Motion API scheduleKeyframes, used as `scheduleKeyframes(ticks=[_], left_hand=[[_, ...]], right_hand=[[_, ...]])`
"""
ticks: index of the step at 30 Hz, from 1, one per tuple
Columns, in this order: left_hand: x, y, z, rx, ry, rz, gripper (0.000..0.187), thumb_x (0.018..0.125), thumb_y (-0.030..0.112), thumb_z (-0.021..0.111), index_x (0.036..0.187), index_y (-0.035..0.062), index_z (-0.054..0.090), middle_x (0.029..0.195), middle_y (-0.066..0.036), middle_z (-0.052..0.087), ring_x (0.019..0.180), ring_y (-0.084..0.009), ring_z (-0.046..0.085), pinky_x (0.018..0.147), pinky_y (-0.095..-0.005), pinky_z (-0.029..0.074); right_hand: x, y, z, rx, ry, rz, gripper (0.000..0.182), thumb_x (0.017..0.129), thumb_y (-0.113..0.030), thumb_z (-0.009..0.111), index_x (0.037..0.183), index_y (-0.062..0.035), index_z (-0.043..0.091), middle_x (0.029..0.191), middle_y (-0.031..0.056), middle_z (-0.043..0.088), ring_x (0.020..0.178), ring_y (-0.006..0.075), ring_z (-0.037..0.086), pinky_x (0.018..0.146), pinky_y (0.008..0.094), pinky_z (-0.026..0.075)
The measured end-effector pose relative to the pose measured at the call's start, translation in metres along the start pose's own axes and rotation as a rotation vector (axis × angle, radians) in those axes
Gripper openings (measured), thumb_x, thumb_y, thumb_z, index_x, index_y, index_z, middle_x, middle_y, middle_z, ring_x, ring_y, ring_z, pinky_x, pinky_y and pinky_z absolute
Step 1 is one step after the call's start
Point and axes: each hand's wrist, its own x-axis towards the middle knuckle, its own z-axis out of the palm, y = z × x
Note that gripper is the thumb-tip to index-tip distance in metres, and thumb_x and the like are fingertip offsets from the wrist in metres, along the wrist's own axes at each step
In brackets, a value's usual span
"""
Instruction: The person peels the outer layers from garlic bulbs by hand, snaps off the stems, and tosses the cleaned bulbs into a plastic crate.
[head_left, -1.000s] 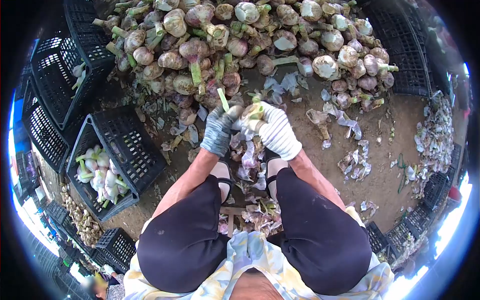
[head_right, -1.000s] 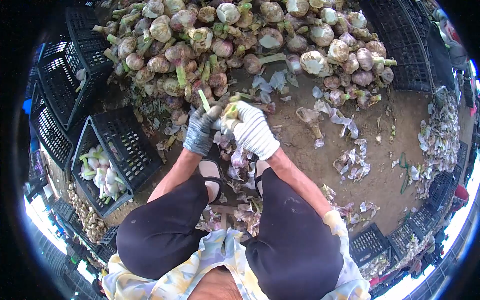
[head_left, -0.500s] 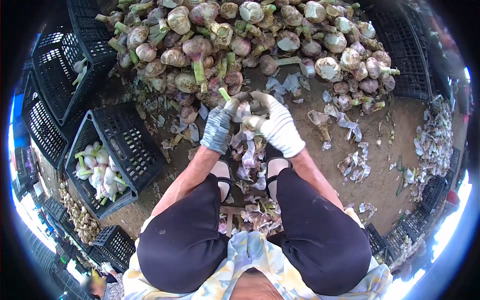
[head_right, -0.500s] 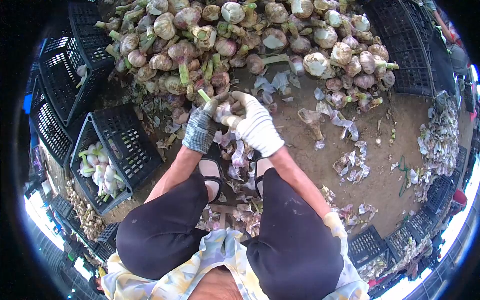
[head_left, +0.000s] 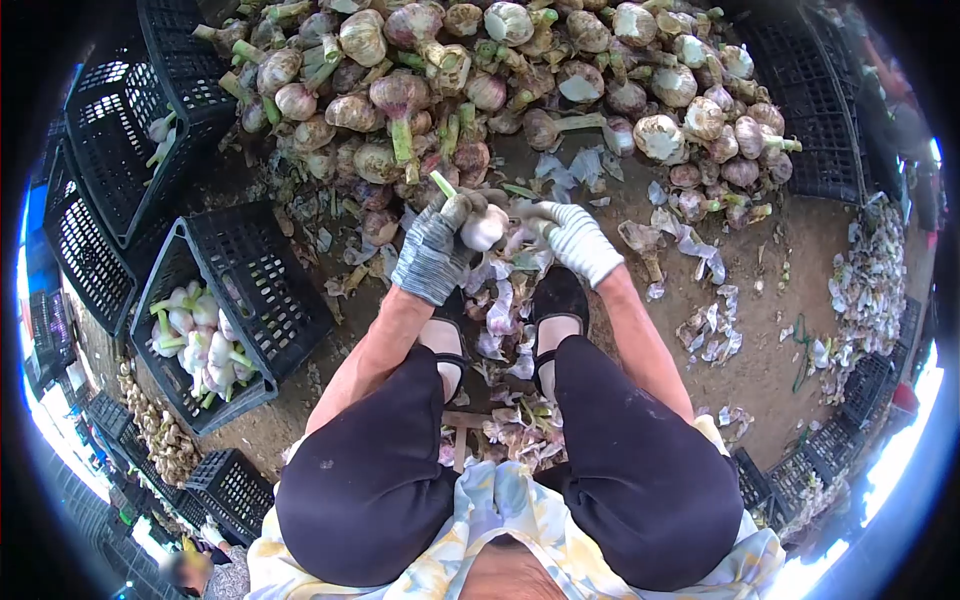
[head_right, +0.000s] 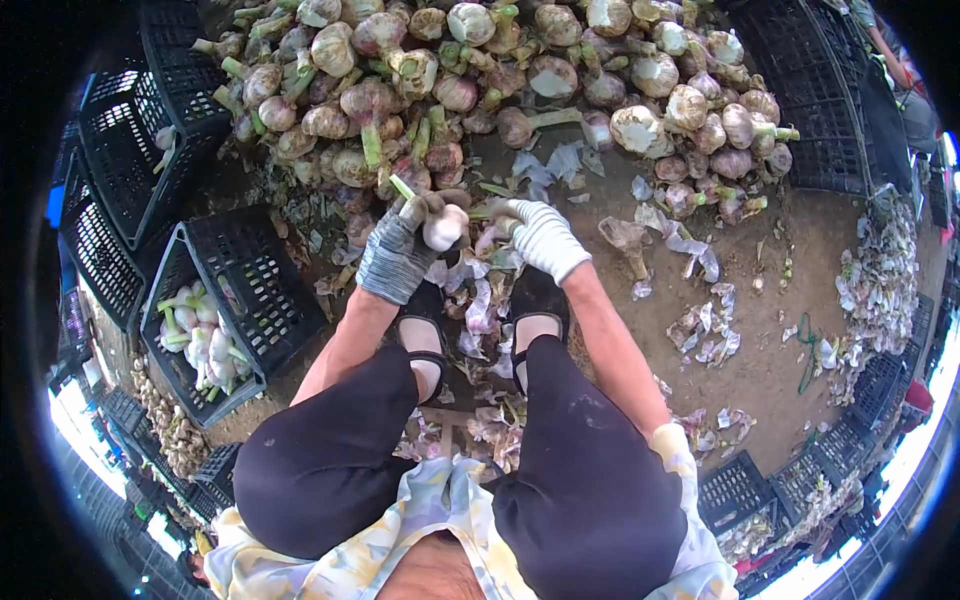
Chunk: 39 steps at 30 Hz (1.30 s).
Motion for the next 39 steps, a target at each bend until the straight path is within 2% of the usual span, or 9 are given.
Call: scheduleKeyframes(ticks=[3,9,16,20,22,30,33,36,39], left_hand=[[-0.008,0.009,0.009,0.064,0.006,-0.059,0.028,0.088,0.027,0.053,0.098,0.0007,0.058,0.097,-0.013,0.06,0.087,-0.0206,0.059,0.08,-0.0307,0.049],[-0.014,0.005,0.045,0.771,0.253,0.243,0.022,0.091,0.017,0.048,0.099,-0.0002,0.059,0.085,-0.006,0.061,0.075,-0.0112,0.054,0.068,-0.0246,0.045],[-0.016,0.002,0.039,1.023,0.273,0.489,0.022,0.09,0.016,0.049,0.099,-0.0018,0.056,0.084,-0.007,0.06,0.074,-0.012,0.054,0.068,-0.0255,0.045],[-0.014,0.01,0.031,0.524,0.219,0.27,0.031,0.089,0.021,0.054,0.112,0.0005,0.053,0.088,-0.001,0.06,0.076,-0.0082,0.054,0.07,-0.0224,0.046],[-0.009,0.012,0.027,0.78,0.305,0.353,0.029,0.089,0.02,0.054,0.11,-0.0005,0.054,0.089,-0.002,0.061,0.075,-0.0087,0.054,0.069,-0.0229,0.046],[-0.016,0.018,0.047,1.429,0.231,0.447,0.017,0.087,0.015,0.055,0.093,-0.0007,0.058,0.075,-0.011,0.06,0.067,-0.0149,0.058,0.057,-0.0295,0.044],[-0.018,0.019,0.051,1.774,0.037,0.672,0.024,0.08,0.021,0.06,0.093,0.0011,0.057,0.071,-0.017,0.057,0.064,-0.0327,0.059,0.053,-0.0379,0.045],[-0.017,0.011,0.047,1.585,0.079,0.641,0.021,0.082,0.02,0.059,0.09,0.0006,0.057,0.069,-0.017,0.055,0.06,-0.0316,0.057,0.052,-0.0352,0.044],[-0.008,0.0,0.031,0.838,0.283,0.412,0.019,0.086,0.022,0.057,0.086,0.0037,0.058,0.065,-0.005,0.055,0.054,-0.0171,0.052,0.049,-0.0267,0.041]], right_hand=[[-0.021,-0.059,-0.01,0.615,0.099,0.065,0.037,0.08,-0.016,0.063,0.109,0.0043,0.054,0.092,0.0064,0.061,0.078,0.0109,0.055,0.068,0.0249,0.047],[-0.012,-0.072,0.018,0.626,0.051,0.146,0.045,0.071,-0.023,0.073,0.105,0.0,0.055,0.091,0.0055,0.061,0.076,0.0099,0.056,0.063,0.0242,0.048],[-0.012,-0.075,0.022,0.75,-0.039,0.246,0.042,0.074,-0.026,0.071,0.102,0.0022,0.056,0.082,0.0028,0.059,0.063,0.0074,0.052,0.053,0.0207,0.045],[-0.017,-0.068,0.015,0.777,-0.152,0.299,0.038,0.076,-0.024,0.069,0.102,0.0006,0.056,0.081,0.0027,0.059,0.063,0.0079,0.053,0.055,0.023,0.048],[-0.026,-0.076,0.011,1.049,-0.114,0.304,0.037,0.076,-0.023,0.069,0.102,-0.0003,0.056,0.082,0.0027,0.059,0.065,0.0084,0.054,0.058,0.0229,0.049],[-0.011,-0.075,0.037,0.442,0.068,0.017,0.024,0.072,-0.007,0.064,0.094,0.0024,0.058,0.078,0.0076,0.062,0.069,0.0134,0.056,0.063,0.0269,0.047],[-0.012,-0.071,0.038,0.172,0.167,-0.016,0.017,0.071,0.0,0.059,0.088,0.0016,0.057,0.076,0.0095,0.062,0.068,0.014,0.057,0.063,0.0279,0.047],[-0.007,-0.052,0.045,0.148,0.233,-0.066,0.017,0.069,0.0,0.059,0.086,0.0011,0.058,0.077,0.0098,0.063,0.066,0.0151,0.057,0.061,0.0298,0.047],[0.002,-0.019,0.05,0.307,0.207,0.041,0.019,0.071,0.002,0.059,0.09,0.0018,0.06,0.076,0.0085,0.063,0.066,0.0142,0.057,0.06,0.0281,0.047]])
